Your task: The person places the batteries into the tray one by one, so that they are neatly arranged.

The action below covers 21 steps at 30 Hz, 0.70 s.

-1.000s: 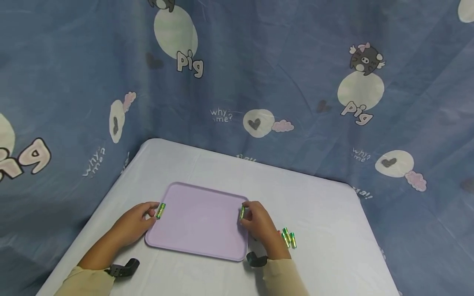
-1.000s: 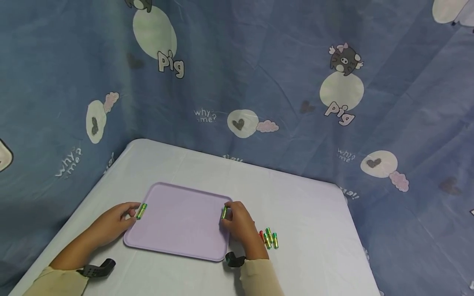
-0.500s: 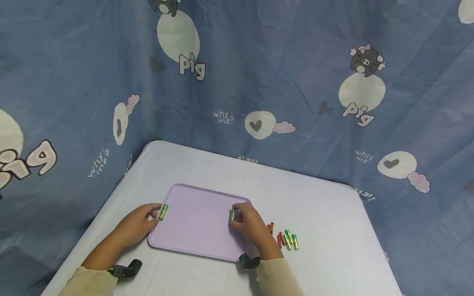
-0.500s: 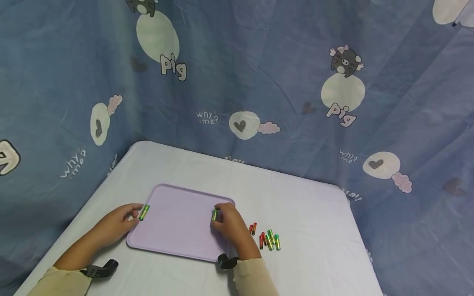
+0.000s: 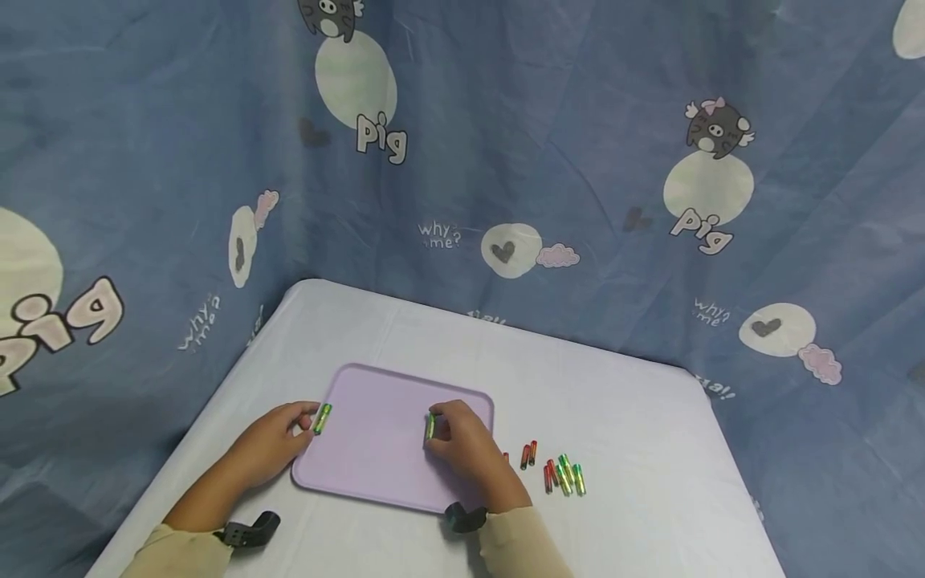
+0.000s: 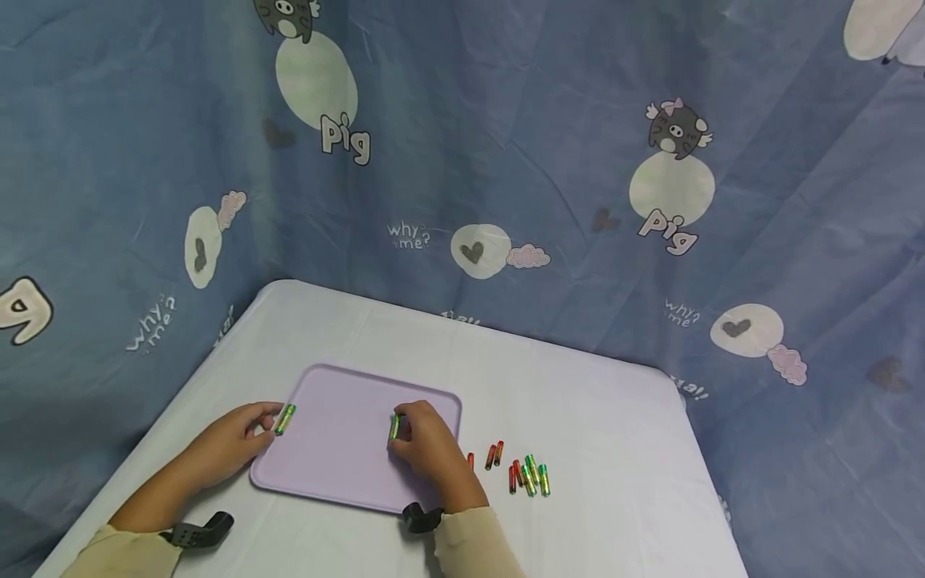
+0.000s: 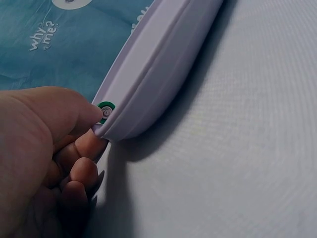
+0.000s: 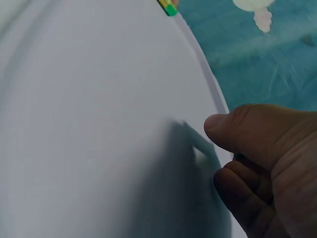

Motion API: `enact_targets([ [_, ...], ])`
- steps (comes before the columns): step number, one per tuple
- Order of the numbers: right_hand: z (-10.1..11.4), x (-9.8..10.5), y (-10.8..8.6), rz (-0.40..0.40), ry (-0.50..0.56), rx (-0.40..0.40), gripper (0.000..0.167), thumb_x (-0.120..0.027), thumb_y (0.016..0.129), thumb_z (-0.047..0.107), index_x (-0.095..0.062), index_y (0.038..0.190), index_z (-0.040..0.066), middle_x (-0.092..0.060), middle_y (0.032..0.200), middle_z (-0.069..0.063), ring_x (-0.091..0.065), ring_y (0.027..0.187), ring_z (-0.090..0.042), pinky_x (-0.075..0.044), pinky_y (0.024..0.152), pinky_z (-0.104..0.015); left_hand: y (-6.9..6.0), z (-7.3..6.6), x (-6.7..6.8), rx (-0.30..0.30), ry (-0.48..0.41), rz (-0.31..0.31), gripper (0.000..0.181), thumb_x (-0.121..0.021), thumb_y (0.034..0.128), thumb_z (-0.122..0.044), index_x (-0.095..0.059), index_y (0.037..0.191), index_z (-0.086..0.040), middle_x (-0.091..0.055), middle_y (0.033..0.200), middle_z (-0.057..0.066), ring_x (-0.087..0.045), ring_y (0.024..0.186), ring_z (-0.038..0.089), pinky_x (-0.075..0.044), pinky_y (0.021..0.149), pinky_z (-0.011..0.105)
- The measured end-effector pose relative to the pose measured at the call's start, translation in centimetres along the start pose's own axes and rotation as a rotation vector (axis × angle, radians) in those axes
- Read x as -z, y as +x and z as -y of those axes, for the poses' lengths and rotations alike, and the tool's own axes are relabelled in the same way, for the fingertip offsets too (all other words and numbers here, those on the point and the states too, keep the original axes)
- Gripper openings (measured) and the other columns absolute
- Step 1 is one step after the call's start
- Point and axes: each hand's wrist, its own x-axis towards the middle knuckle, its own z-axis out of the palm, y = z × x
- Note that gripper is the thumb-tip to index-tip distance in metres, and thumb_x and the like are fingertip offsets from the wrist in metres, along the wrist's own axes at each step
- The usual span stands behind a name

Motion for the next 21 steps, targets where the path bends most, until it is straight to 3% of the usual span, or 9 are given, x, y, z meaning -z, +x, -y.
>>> enact_targets([
  [21,3.8,-2.7,2.4,0.058,-0.011,0.054,0.049,-0.084,0.087,0.017,-0.067,0.132,0.008,-0.064,0.119,-0.001,-0.059,0.097,-0.005,-0.051,0.089,-0.025,0.0,-0.2,0.1,0.006,-0.017,-0.002,0.051,-0.066,0.0988,-0.019,-0.054,0.146,-0.002,-0.06,0.105,-0.001,-0.047,0.079,0.015,-0.038,0.072,0.035],
])
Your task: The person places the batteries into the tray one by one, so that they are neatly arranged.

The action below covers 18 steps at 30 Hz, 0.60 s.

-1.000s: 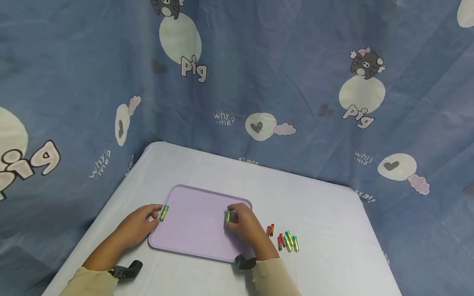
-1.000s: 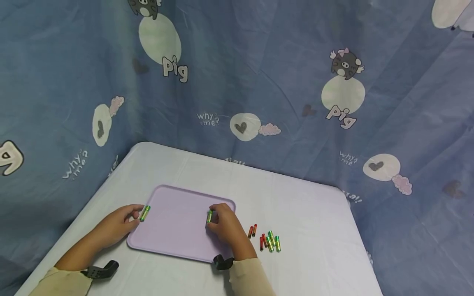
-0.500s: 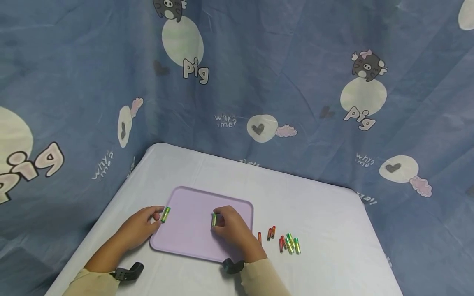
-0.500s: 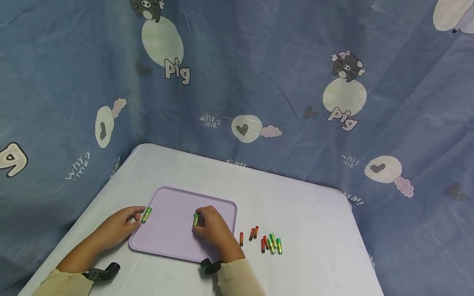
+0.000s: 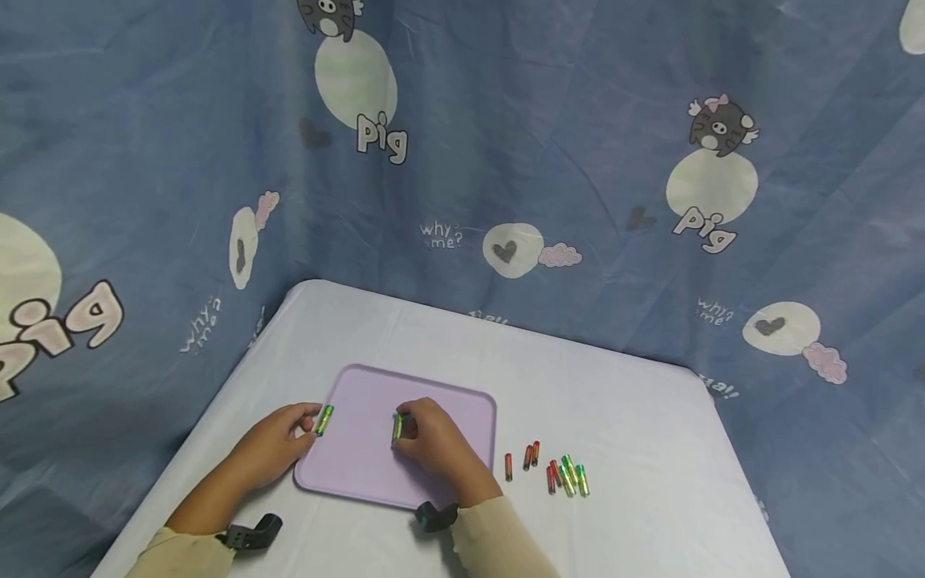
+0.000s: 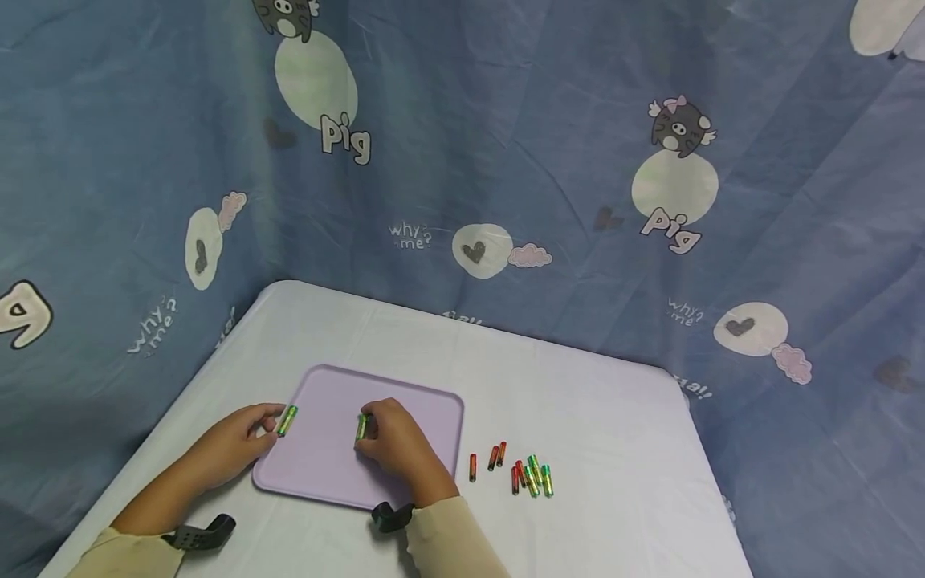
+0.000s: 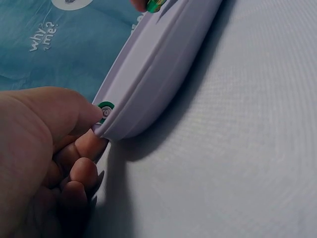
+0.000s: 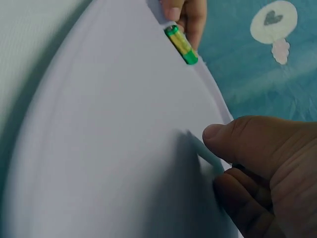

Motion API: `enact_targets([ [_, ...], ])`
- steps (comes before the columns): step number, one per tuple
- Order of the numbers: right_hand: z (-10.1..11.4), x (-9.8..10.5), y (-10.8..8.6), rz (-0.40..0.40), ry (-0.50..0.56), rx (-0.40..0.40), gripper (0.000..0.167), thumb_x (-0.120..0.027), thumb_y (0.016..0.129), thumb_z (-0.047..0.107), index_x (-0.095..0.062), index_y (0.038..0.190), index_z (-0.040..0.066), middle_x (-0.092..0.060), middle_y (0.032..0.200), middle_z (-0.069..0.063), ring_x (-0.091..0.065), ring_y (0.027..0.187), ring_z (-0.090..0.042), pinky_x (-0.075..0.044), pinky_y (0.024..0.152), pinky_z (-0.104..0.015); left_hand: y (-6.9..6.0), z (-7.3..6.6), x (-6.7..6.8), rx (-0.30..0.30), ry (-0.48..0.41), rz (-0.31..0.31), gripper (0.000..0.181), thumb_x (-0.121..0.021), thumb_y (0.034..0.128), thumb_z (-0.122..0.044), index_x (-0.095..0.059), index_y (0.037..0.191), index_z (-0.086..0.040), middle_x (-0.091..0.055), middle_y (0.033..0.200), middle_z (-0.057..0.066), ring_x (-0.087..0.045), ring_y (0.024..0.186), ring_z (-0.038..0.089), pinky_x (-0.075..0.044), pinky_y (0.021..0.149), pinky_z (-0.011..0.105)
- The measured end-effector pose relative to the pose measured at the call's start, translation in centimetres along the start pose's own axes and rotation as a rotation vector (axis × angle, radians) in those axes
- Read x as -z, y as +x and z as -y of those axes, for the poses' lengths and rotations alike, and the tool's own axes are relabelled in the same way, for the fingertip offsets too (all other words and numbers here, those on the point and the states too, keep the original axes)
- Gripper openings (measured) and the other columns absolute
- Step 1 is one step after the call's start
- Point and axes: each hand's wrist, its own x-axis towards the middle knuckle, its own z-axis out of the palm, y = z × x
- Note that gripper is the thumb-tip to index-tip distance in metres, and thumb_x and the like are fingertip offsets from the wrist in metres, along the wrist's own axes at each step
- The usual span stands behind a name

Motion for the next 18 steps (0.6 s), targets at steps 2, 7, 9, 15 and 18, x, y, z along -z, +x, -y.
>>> enact_targets([
  [2,0.4,-0.3,0.3,0.012,0.015,-0.005,0.049,-0.084,0.088,0.017,-0.067,0.132,0.008,-0.064,0.118,-0.001,-0.059,0.097,-0.004,-0.051,0.089,-0.024,0.0,0.0,0.0,0.001,0.001,-0.001,0.051,-0.066,0.0983,-0.018,-0.055,0.145,-0.002,-0.06,0.105,-0.001,-0.047,0.078,0.015,-0.038,0.072,0.036],
  [7,1.5,-0.8,1.2,0.032,0.042,-0.012,0.05,-0.085,0.087,0.018,-0.067,0.133,0.009,-0.063,0.115,0.003,-0.058,0.094,0.0,-0.051,0.086,-0.02,0.0,-0.1,0.0,-0.011,-0.005,-0.003,0.051,-0.065,0.0982,-0.018,-0.055,0.145,-0.002,-0.061,0.105,0.0,-0.048,0.078,0.015,-0.038,0.073,0.035],
  [9,1.9,-1.1,1.5,0.038,0.036,-0.007,0.05,-0.086,0.087,0.018,-0.067,0.132,0.008,-0.062,0.113,0.003,-0.058,0.093,0.001,-0.051,0.085,-0.02,0.0,-0.1,0.0,-0.012,-0.013,-0.004,0.051,-0.065,0.0985,-0.018,-0.055,0.146,-0.002,-0.061,0.106,0.0,-0.048,0.078,0.015,-0.038,0.072,0.035],
  [15,2.5,-2.0,1.9,0.048,0.018,0.02,0.049,-0.086,0.087,0.018,-0.067,0.131,0.007,-0.063,0.113,0.002,-0.058,0.094,0.001,-0.05,0.087,-0.019,0.0,0.2,-0.2,-0.013,-0.021,-0.011,0.051,-0.066,0.0989,-0.018,-0.055,0.146,-0.003,-0.061,0.107,-0.001,-0.048,0.077,0.014,-0.038,0.068,0.03],
  [18,2.7,-2.4,2.2,0.043,-0.013,0.041,0.048,-0.086,0.087,0.019,-0.068,0.13,0.008,-0.062,0.11,0.004,-0.056,0.095,-0.001,-0.049,0.088,-0.019,-0.1,0.3,-0.2,-0.009,-0.024,-0.009,0.051,-0.066,0.0988,-0.018,-0.055,0.146,-0.004,-0.061,0.107,-0.001,-0.048,0.077,0.014,-0.038,0.067,0.03],
])
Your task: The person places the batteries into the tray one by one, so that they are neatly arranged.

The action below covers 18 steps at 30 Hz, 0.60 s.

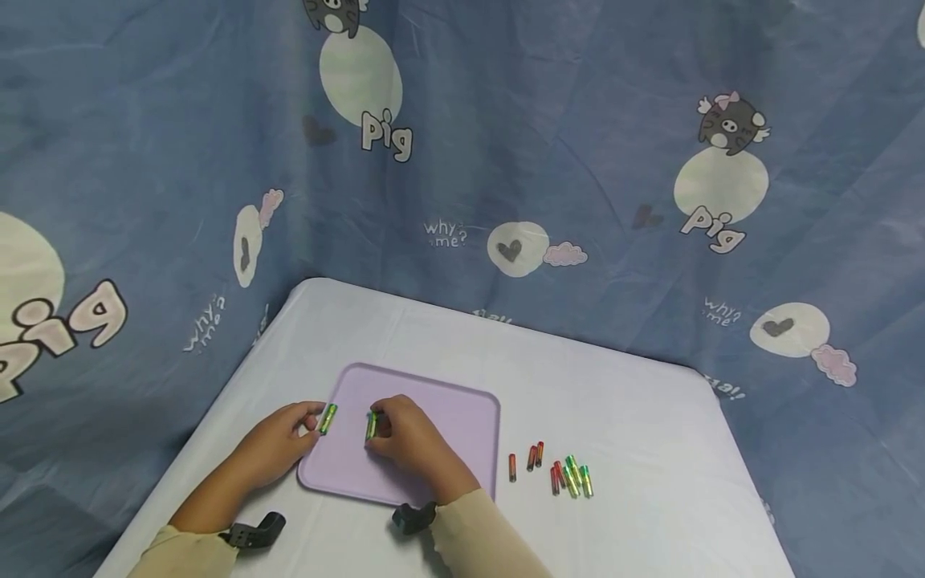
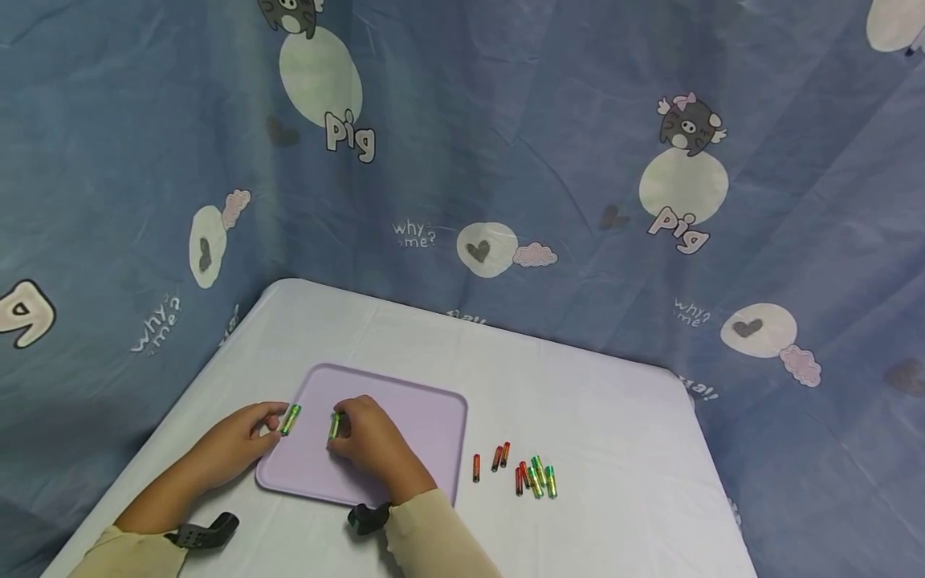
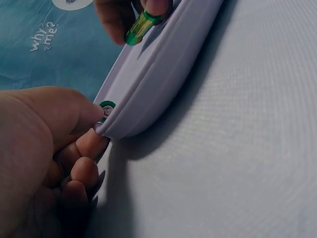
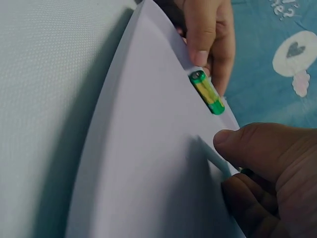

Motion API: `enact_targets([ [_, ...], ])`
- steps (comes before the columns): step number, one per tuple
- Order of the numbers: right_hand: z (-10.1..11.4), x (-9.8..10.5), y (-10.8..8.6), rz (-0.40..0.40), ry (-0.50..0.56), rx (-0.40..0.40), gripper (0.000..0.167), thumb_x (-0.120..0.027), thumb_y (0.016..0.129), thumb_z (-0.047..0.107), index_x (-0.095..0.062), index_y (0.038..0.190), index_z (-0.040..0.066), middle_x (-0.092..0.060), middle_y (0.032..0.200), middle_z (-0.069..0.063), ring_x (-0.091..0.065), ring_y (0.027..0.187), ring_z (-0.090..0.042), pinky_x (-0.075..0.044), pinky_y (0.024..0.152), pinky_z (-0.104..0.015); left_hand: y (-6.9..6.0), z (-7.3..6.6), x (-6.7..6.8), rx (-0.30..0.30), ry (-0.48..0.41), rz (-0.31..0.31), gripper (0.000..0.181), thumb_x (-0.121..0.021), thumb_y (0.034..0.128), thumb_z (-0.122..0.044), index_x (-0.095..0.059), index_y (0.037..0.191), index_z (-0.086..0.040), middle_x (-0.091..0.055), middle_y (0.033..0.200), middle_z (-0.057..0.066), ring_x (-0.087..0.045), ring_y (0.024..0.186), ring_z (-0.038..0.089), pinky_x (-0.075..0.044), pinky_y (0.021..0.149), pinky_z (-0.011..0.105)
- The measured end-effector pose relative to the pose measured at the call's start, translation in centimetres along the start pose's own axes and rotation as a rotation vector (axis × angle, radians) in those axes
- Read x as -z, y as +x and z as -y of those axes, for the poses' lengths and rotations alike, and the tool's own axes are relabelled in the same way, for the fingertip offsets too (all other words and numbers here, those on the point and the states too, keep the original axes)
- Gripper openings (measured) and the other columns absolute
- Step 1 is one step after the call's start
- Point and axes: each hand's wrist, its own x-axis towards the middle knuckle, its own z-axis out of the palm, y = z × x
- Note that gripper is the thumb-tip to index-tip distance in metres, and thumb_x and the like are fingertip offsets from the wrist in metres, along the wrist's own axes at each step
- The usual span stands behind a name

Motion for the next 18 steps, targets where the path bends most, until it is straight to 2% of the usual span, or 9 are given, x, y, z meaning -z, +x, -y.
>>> enact_targets([
  [7,0.7,-0.5,1.0,-0.027,-0.064,0.005,0.049,-0.087,0.087,0.024,-0.069,0.131,0.011,-0.061,0.108,0.007,-0.053,0.092,-0.002,-0.047,0.084,-0.019,0.0,0.1,0.2,-0.022,0.016,-0.015,0.049,-0.067,0.0976,-0.018,-0.058,0.144,-0.004,-0.06,0.103,-0.003,-0.047,0.076,0.011,-0.038,0.069,0.03],
  [13,1.2,-0.9,1.8,-0.018,-0.142,0.012,0.049,-0.086,0.087,0.029,-0.07,0.13,0.015,-0.067,0.121,0.005,-0.057,0.104,-0.001,-0.048,0.095,-0.021,-0.1,-0.1,0.3,-0.027,-0.001,-0.015,0.048,-0.067,0.0967,-0.017,-0.058,0.142,-0.003,-0.06,0.103,-0.002,-0.047,0.074,0.01,-0.038,0.069,0.03],
  [18,1.6,-1.1,2.5,-0.01,-0.198,0.015,0.048,-0.086,0.087,0.031,-0.07,0.13,0.016,-0.067,0.122,0.006,-0.06,0.109,-0.001,-0.048,0.1,-0.021,0.0,-0.2,0.3,-0.018,0.002,-0.012,0.048,-0.066,0.0975,-0.018,-0.058,0.143,-0.004,-0.059,0.102,-0.002,-0.047,0.074,0.011,-0.037,0.068,0.03],
])
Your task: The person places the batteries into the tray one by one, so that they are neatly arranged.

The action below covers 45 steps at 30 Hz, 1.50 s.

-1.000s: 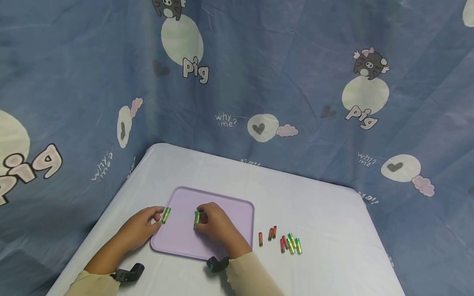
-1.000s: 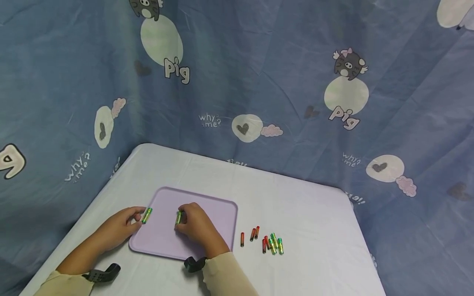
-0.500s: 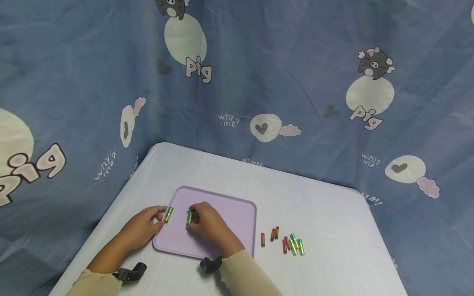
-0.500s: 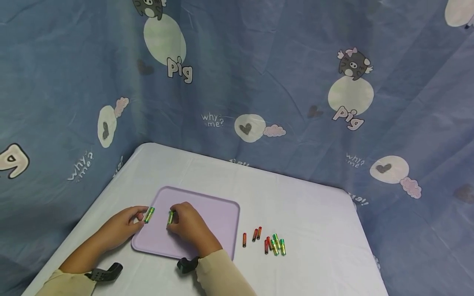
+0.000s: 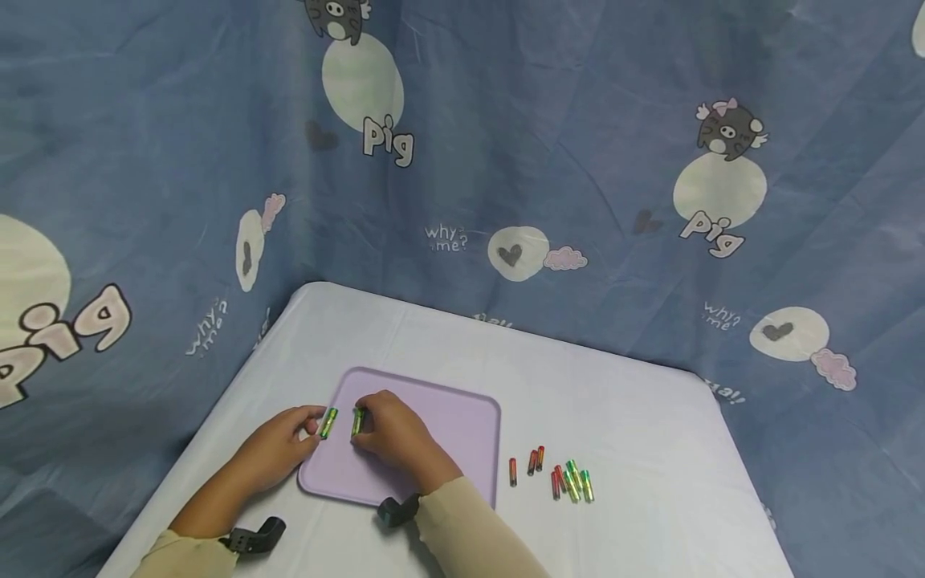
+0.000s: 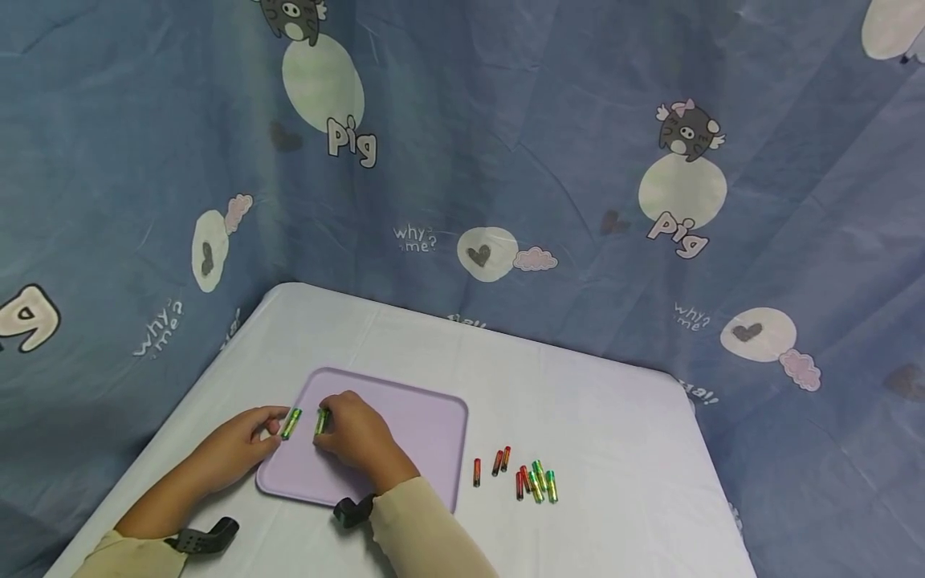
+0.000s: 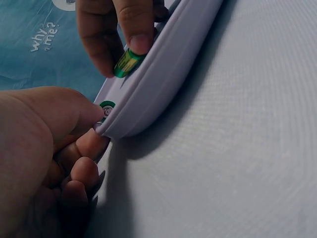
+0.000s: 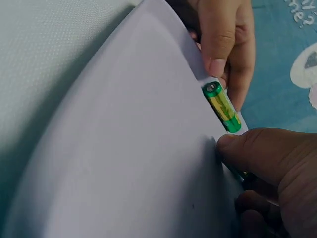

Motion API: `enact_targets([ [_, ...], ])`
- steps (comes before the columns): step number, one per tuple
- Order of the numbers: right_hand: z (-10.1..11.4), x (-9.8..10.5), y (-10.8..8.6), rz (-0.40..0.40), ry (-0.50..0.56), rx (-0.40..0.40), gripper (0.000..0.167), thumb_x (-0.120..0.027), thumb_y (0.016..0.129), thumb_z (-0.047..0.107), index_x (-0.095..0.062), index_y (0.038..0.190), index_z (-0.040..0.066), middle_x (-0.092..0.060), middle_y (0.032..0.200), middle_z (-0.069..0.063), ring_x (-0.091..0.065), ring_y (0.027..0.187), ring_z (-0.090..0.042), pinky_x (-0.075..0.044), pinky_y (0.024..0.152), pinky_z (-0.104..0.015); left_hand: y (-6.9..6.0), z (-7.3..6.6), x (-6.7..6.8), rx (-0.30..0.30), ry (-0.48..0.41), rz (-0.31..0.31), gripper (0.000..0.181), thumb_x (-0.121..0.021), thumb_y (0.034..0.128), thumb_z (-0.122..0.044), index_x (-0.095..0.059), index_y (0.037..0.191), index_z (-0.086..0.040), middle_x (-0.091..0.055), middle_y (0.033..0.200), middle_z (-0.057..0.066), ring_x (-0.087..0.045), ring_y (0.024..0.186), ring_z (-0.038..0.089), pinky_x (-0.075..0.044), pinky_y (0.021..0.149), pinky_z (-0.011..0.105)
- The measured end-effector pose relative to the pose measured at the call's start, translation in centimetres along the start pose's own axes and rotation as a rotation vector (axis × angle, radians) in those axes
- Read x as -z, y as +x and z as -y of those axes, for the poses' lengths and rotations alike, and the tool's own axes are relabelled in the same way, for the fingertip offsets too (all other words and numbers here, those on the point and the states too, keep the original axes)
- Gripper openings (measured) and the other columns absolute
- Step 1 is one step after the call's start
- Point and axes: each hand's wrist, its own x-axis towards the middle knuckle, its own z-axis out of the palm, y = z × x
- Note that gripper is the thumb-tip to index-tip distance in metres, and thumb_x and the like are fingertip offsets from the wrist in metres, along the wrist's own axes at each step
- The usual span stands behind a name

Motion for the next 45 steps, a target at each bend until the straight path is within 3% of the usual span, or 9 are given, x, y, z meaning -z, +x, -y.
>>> enact_targets([
  [8,0.9,-0.5,0.7,0.021,-0.048,0.013,0.052,-0.085,0.088,0.035,-0.068,0.133,0.017,-0.066,0.121,0.006,-0.057,0.103,0.0,-0.049,0.097,-0.02,-0.1,0.0,-0.1,-0.003,0.005,-0.003,0.047,-0.067,0.0976,-0.019,-0.059,0.142,-0.005,-0.058,0.101,-0.003,-0.046,0.073,0.011,-0.037,0.069,0.03],
  [21,1.6,-1.3,1.2,-0.034,-0.149,0.061,0.049,-0.085,0.088,0.041,-0.068,0.129,0.02,-0.065,0.116,0.008,-0.056,0.096,0.001,-0.05,0.088,-0.017,0.3,0.0,-0.2,-0.015,-0.001,0.004,0.049,-0.068,0.0973,-0.019,-0.058,0.143,-0.006,-0.061,0.104,-0.003,-0.047,0.073,0.01,-0.038,0.067,0.029],
  [30,2.2,-1.6,1.2,-0.044,-0.171,0.049,0.046,-0.086,0.086,0.046,-0.07,0.122,0.022,-0.061,0.108,0.008,-0.053,0.081,0.0,-0.049,0.077,-0.018,0.0,0.2,-0.2,-0.022,-0.013,0.002,0.047,-0.069,0.0972,-0.018,-0.059,0.142,-0.006,-0.058,0.1,-0.003,-0.045,0.071,0.009,-0.037,0.065,0.029],
  [45,3.1,-1.9,1.3,-0.062,-0.209,0.02,0.041,-0.083,0.086,0.043,-0.069,0.119,0.022,-0.06,0.108,0.009,-0.053,0.078,-0.002,-0.048,0.07,-0.021,0.0,0.4,0.0,-0.049,0.001,-0.032,0.047,-0.07,0.0957,-0.015,-0.06,0.14,-0.004,-0.059,0.1,-0.003,-0.046,0.072,0.008,-0.038,0.068,0.029],
])
